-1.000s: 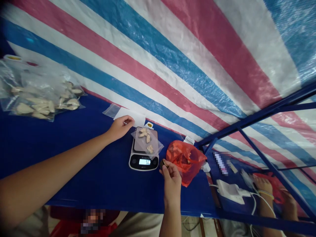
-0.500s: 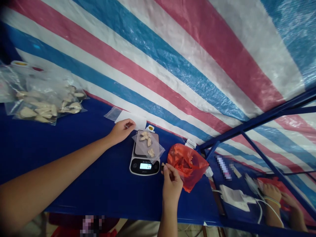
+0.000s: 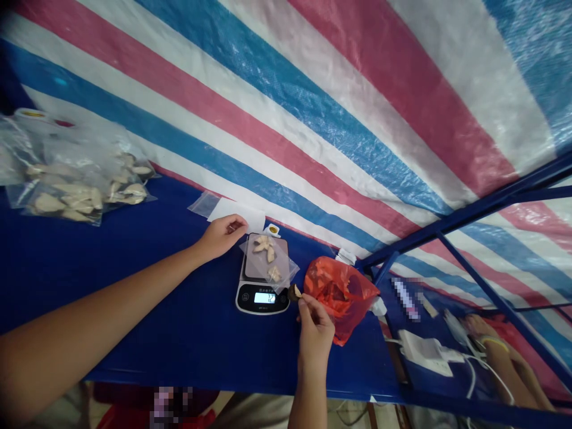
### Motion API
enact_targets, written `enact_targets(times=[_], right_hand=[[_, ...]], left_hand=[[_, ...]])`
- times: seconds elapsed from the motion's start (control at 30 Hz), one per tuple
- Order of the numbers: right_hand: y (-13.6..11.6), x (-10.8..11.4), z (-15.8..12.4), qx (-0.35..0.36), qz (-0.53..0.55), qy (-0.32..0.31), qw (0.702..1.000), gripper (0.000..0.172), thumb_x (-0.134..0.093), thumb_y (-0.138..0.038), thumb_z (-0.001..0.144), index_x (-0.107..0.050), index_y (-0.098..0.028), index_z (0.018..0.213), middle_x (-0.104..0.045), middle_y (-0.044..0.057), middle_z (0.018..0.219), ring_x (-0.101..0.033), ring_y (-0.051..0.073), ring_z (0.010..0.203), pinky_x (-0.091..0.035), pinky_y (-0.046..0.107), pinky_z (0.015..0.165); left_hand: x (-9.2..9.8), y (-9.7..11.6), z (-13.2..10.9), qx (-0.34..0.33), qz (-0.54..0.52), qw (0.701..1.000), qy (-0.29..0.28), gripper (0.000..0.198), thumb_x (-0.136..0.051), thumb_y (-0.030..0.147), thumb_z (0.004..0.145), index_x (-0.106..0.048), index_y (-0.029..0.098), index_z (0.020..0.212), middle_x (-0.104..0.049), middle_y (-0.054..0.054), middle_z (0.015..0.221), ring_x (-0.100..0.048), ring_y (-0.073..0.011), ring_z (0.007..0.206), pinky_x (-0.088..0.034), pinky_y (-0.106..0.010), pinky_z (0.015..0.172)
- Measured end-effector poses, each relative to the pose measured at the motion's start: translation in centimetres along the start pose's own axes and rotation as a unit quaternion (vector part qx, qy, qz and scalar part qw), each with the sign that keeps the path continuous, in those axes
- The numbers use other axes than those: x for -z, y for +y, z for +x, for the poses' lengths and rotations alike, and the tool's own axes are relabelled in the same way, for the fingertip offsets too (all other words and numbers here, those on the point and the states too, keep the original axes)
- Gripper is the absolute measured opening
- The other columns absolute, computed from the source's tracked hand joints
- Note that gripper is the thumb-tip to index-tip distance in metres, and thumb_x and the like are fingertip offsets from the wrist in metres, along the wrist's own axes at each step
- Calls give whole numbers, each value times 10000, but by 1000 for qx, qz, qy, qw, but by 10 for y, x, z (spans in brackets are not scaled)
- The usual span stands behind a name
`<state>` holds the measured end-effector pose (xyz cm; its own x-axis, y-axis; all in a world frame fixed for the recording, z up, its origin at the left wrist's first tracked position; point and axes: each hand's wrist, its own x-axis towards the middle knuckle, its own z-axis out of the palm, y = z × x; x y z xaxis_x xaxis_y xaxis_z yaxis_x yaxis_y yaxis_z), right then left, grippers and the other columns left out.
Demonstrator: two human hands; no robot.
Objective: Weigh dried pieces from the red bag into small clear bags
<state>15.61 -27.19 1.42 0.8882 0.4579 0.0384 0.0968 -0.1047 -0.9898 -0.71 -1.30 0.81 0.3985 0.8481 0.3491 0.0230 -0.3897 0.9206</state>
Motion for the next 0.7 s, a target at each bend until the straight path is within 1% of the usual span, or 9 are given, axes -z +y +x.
enact_targets(times=[0.1, 0.2, 0.3, 0.37, 0.43, 0.47, 0.53, 0.63, 0.7], right_hand=[[-3, -8, 8, -25, 4, -14, 1000, 478, -892, -458, 562, -786, -158, 919, -710, 18, 746, -457, 87, 521, -332, 217, 461], [-11, -31, 19, -33, 19, -40, 998, 488, -902, -464, 539, -762, -156, 891, -695, 13, 701, -466, 89, 500, -303, 209, 443], [-19, -53, 25, -31, 41, -75, 996, 501, -894, -492, 536, -706, -156, 856, -673, 9, 632, -484, 99, 451, -271, 205, 410], [-23, -58, 23, -25, 44, -76, 996, 523, -868, -530, 584, -670, -163, 901, -725, 42, 725, -504, 97, 430, -253, 198, 392], [-25, -53, 18, -18, 43, -61, 997, 534, -827, -565, 648, -644, -171, 959, -764, 85, 878, -522, 93, 433, -252, 193, 384], [-25, -48, 15, -13, 42, -56, 997, 530, -808, -573, 675, -634, -175, 980, -767, 96, 925, -523, 91, 439, -255, 191, 383], [-26, -36, 11, 1, 38, -52, 998, 508, -782, -573, 720, -623, -182, 1002, -759, 83, 911, -507, 88, 453, -272, 191, 389], [-20, -20, 6, 17, 30, -28, 999, 462, -767, -568, 753, -626, -186, 973, -690, 9, 760, -451, 78, 461, -299, 193, 409], [-11, -12, 2, 9, 31, 3, 999, 440, -758, -576, 758, -625, -191, 925, -574, -52, 628, -399, 75, 449, -279, 193, 407]], left_hand=[[-2, 3, -3, -35, 7, 998, -44, 165, -583, 337, 844, -656, 200, 901, -701, -35, 920, -642, -162, 827, -487, -276, 683], [-3, 4, -4, -89, 22, 993, -72, 166, -575, 333, 858, -646, 203, 934, -698, -42, 946, -647, -169, 881, -517, -310, 785], [-3, 5, -5, -103, 28, 991, -77, 154, -567, 320, 861, -649, 205, 922, -703, -43, 925, -649, -169, 856, -530, -337, 843], [-2, 5, -4, -89, 15, 993, -81, 159, -566, 329, 866, -653, 205, 913, -707, -43, 913, -655, -170, 846, -535, -335, 834], [-1, 2, -2, -67, 0, 995, -76, 170, -570, 344, 868, -660, 204, 906, -711, -38, 904, -658, -168, 826, -534, -329, 817], [0, 0, 0, -52, -6, 997, -64, 174, -574, 350, 865, -662, 204, 899, -711, -34, 893, -657, -167, 814, -532, -327, 806], [3, -6, 5, -19, -16, 1000, -14, 178, -589, 361, 847, -664, 202, 878, -707, -31, 866, -653, -170, 800, -524, -321, 778], [9, -16, 15, 20, -26, 997, 71, 191, -600, 374, 817, -657, 196, 854, -700, -36, 850, -643, -179, 811, -507, -308, 742], [13, -20, 21, 31, -28, 994, 102, 194, -585, 369, 812, -649, 190, 851, -696, -38, 849, -633, -178, 809, -497, -306, 739]])
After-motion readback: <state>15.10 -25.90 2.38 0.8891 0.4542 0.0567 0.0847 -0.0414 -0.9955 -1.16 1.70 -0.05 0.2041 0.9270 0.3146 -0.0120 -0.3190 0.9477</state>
